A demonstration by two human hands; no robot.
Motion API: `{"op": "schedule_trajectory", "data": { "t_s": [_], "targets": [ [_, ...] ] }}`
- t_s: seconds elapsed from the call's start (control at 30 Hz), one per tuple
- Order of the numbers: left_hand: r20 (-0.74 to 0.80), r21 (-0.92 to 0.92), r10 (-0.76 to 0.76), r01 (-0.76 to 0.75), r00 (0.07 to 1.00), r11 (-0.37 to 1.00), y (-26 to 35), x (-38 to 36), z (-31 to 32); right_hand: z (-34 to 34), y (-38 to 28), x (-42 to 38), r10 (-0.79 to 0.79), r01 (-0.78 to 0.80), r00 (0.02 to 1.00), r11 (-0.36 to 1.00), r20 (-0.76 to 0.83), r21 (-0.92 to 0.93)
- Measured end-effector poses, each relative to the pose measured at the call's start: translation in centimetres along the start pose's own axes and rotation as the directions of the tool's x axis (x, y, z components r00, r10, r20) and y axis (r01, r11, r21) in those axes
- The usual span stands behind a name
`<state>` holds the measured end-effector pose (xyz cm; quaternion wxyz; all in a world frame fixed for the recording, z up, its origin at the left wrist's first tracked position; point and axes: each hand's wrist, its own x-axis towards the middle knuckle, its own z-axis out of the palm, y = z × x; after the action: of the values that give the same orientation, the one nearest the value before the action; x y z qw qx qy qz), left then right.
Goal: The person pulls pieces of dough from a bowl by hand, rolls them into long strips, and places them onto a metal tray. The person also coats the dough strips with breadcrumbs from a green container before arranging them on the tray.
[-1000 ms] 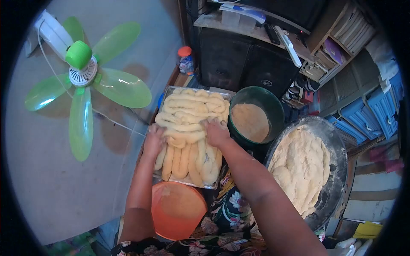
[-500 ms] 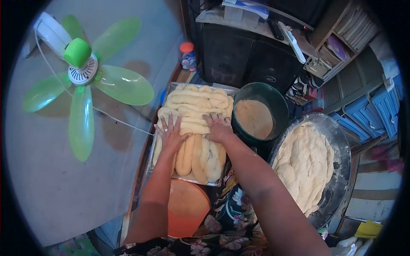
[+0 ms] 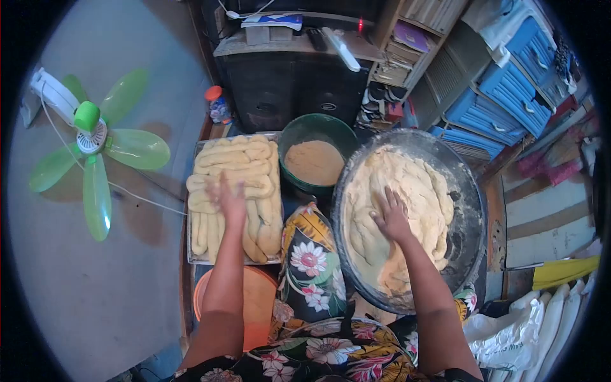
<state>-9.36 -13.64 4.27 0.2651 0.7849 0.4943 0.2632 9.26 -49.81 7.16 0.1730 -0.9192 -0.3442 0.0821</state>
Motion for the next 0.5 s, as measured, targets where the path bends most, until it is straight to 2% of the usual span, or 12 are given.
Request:
{"op": "schedule_trajectory", "data": {
  "t_s": [0.07,0.1,0.13,0.17,0.2,0.23,0.27,0.3,0.37,0.4,0.47,0.5],
  "targets": [
    [-0.117,-0.233,0.335,-0.354,0.935,0.906,6.4,-2.1,1.0,1.8,2.4,-4.0,-0.067,0.052,0.993,0.987,-0.095,-0.153],
    [-0.112,-0.394,0.399,-0.409,0.910,0.823,11.5,-4.2,0.2,1.9,2.3,-5.4,-0.067,0.052,0.994,0.986,-0.092,-0.159],
    [-0.013,-0.367,0.479,-0.449,0.878,0.814,14.6,-5.7,0.2,2.0,1.1,-6.6,-0.077,0.070,0.995,0.991,-0.057,-0.115],
    [-0.044,-0.379,0.606,-0.575,0.794,0.725,17.7,-7.5,0.8,2.0,0.4,-7.9,-0.087,0.085,0.996,0.994,-0.023,-0.069],
    [0.077,-0.341,0.688,-0.630,0.722,0.698,20.2,-9.3,0.8,2.1,0.3,-9.1,-0.087,0.085,0.996,0.994,-0.023,-0.070],
    [0.193,-0.438,0.738,-0.616,0.647,0.655,21.5,-10.6,2.8,2.1,0.3,-10.1,-0.125,0.126,0.992,0.992,0.033,-0.017],
    [0.360,-0.387,0.718,-0.606,0.596,0.696,22.8,-12.2,4.1,1.8,0.7,-10.7,-0.166,0.164,0.982,0.986,0.086,0.037],
    [0.354,-0.392,0.722,-0.606,0.595,0.692,23.0,-13.4,5.7,1.0,1.5,-10.7,-0.165,0.163,0.983,0.986,0.082,0.029],
    [0.538,-0.373,0.680,-0.583,0.498,0.722,22.3,-15.8,9.4,-0.9,4.1,-10.6,0.006,0.021,0.993,0.975,0.118,-0.221],
    [0.531,-0.379,0.683,-0.581,0.501,0.720,21.6,-16.8,10.5,-0.1,7.2,-10.3,0.022,-0.045,0.996,0.968,-0.092,-0.248],
    [0.742,-0.219,0.577,-0.691,0.341,0.689,20.5,-18.0,12.1,-2.3,9.3,-7.9,0.082,-0.124,0.980,0.965,-0.181,-0.233],
    [0.740,-0.220,0.577,-0.688,0.344,0.692,20.7,-17.8,12.1,-3.4,10.2,-6.3,0.146,-0.202,0.954,0.959,-0.263,-0.200]
  ]
}}
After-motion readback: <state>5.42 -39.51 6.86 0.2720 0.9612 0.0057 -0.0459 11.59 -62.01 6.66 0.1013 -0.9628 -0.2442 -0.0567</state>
